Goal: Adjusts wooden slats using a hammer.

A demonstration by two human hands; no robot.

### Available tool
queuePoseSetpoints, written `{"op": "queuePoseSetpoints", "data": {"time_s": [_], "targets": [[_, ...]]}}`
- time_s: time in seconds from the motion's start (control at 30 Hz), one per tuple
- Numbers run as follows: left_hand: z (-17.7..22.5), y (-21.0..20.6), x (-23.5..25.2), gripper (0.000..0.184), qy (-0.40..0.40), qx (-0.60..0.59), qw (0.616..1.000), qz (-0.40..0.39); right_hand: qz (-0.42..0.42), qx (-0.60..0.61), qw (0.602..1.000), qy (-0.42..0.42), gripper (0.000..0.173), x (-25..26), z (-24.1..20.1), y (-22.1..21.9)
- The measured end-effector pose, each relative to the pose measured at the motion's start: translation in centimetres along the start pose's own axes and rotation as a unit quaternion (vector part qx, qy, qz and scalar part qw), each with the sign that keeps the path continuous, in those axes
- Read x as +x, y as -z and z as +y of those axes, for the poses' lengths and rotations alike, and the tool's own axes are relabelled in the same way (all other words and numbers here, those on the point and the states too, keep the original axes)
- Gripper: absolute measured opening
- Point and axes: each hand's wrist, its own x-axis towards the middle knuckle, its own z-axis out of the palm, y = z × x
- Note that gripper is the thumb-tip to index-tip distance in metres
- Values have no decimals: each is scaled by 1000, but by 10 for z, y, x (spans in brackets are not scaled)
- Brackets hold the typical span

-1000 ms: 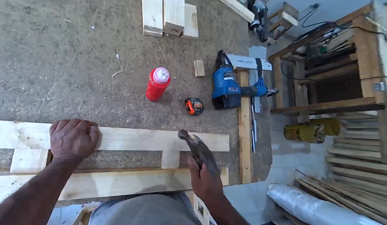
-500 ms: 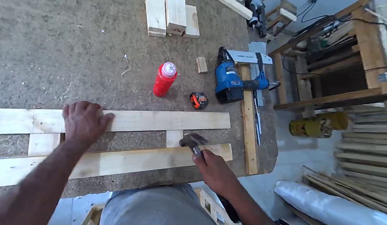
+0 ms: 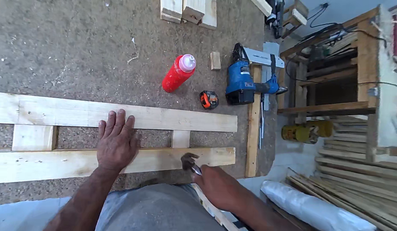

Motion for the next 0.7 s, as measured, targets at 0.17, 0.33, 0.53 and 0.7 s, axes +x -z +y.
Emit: {"op": "queuePoseSetpoints", "data": {"time_s": [0.17, 0.33, 0.53, 0.7], "targets": [[3, -3, 2, 60, 17, 17, 1000, -7, 337, 61, 924, 172, 46, -48, -4, 20], [2, -4, 1, 59, 18, 14, 1000, 1, 242, 98, 952, 157, 50, 1, 15, -27], [3, -5, 1, 57, 25, 17, 1000, 1, 186, 71, 975, 102, 49, -35, 5, 26], [3, -4, 2, 56, 23, 10, 1000, 17, 335, 154, 910, 192, 52, 2, 25, -18]]}}
